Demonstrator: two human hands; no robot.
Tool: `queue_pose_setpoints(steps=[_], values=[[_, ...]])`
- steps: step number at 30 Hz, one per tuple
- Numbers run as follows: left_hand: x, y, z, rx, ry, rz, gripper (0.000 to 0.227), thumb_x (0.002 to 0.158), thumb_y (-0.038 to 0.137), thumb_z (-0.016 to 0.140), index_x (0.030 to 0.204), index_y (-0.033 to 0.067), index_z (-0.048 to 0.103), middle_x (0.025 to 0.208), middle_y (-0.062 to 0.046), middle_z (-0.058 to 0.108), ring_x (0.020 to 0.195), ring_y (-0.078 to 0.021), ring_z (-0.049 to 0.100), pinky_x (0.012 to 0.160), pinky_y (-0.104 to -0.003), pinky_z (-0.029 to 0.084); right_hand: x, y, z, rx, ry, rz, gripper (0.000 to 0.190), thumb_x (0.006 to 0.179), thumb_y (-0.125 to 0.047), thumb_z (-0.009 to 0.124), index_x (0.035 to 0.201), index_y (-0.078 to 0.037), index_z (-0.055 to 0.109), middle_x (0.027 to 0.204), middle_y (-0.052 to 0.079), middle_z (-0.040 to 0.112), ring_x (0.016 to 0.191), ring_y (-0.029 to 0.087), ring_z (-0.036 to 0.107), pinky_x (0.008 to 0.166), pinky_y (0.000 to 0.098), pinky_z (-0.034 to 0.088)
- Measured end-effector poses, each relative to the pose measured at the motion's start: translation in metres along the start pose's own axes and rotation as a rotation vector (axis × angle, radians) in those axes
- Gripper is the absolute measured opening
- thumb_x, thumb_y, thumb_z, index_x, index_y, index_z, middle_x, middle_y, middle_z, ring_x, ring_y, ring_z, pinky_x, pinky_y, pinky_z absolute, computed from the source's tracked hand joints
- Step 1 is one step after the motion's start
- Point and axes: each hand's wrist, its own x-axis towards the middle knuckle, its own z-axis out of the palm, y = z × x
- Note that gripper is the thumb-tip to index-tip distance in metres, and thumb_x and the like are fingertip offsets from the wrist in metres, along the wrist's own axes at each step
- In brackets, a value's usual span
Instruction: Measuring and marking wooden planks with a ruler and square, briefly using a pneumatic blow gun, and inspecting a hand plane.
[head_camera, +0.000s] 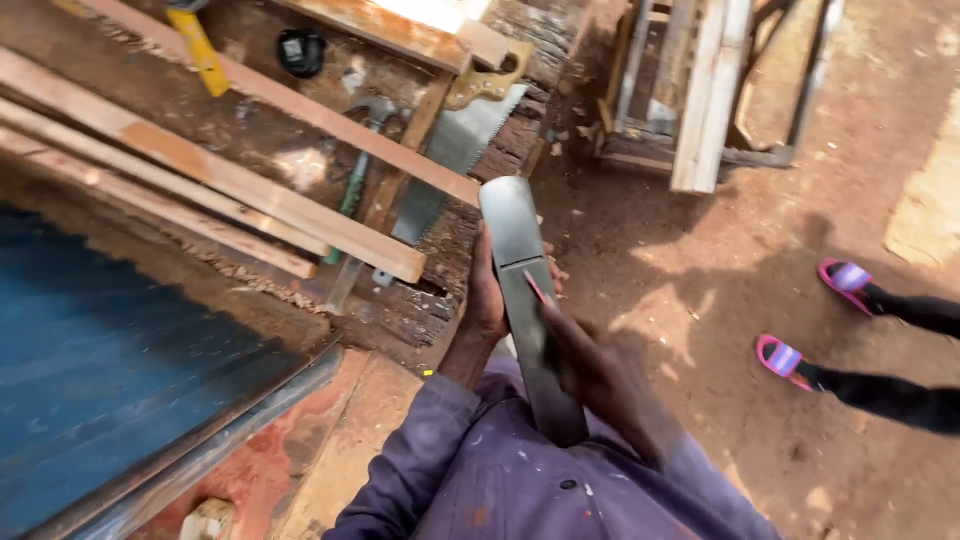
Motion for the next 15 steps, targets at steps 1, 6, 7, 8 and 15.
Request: queue_pose_setpoints(steps=[1,6,7,8,15], values=[[0.006,-0.010,-0.003,0.024,-0.006,0.015,0.099,0.090,0.089,0.034,0.111,-0.0001,0.072,0.084,-0.022,0.075,0.072,-0.0308,0.077,0.067,-0.039,0.064,0.021,-0.001,0.002,-0.028,0.032,-0.047,0.035,0.088,-0.008,0.063,0.117,-0.020,0.079,0.067,0.011,0.066,0.051,0.036,0.065,0.047,0.0390,0.052],[0.004,-0.017,-0.001,-0.006,-0.009,-0.003,0.098,0.089,0.089,0.036,0.110,0.0001,0.072,0.084,-0.023,0.075,0.071,-0.0327,0.077,0.067,-0.040,0.064,0.002,-0.007,-0.011,0.061,-0.001,-0.064,0.047,0.085,-0.005,0.068,0.130,-0.017,0.074,0.072,0.016,0.068,0.057,0.043,0.066,0.051,0.0532,0.049],[0.005,-0.015,-0.010,-0.001,-0.010,0.001,0.100,0.089,0.090,0.035,0.110,0.0000,0.072,0.084,-0.023,0.075,0.072,-0.0333,0.077,0.067,-0.040,0.064,-0.009,-0.010,-0.012,0.044,-0.029,-0.021,0.040,0.086,-0.006,0.065,0.122,-0.019,0.077,0.066,0.011,0.066,0.052,0.039,0.065,0.046,0.0466,0.050],[0.008,-0.013,-0.019,0.005,-0.010,0.005,0.101,0.088,0.091,0.034,0.111,-0.0001,0.072,0.085,-0.023,0.074,0.072,-0.0339,0.077,0.068,-0.040,0.065,-0.020,-0.012,-0.013,0.025,-0.058,0.020,0.034,0.087,-0.007,0.062,0.113,-0.021,0.080,0.060,0.007,0.064,0.047,0.035,0.064,0.042,0.0401,0.051],[0.011,-0.011,-0.015,-0.021,-0.038,0.006,0.099,0.091,0.087,0.036,0.111,-0.0025,0.072,0.086,-0.027,0.074,0.074,-0.0383,0.076,0.071,-0.043,0.063,0.028,-0.018,-0.011,0.180,0.027,-0.101,0.057,0.081,-0.002,0.072,0.136,-0.011,0.068,0.071,0.019,0.063,0.057,0.044,0.064,0.047,0.0412,0.053]])
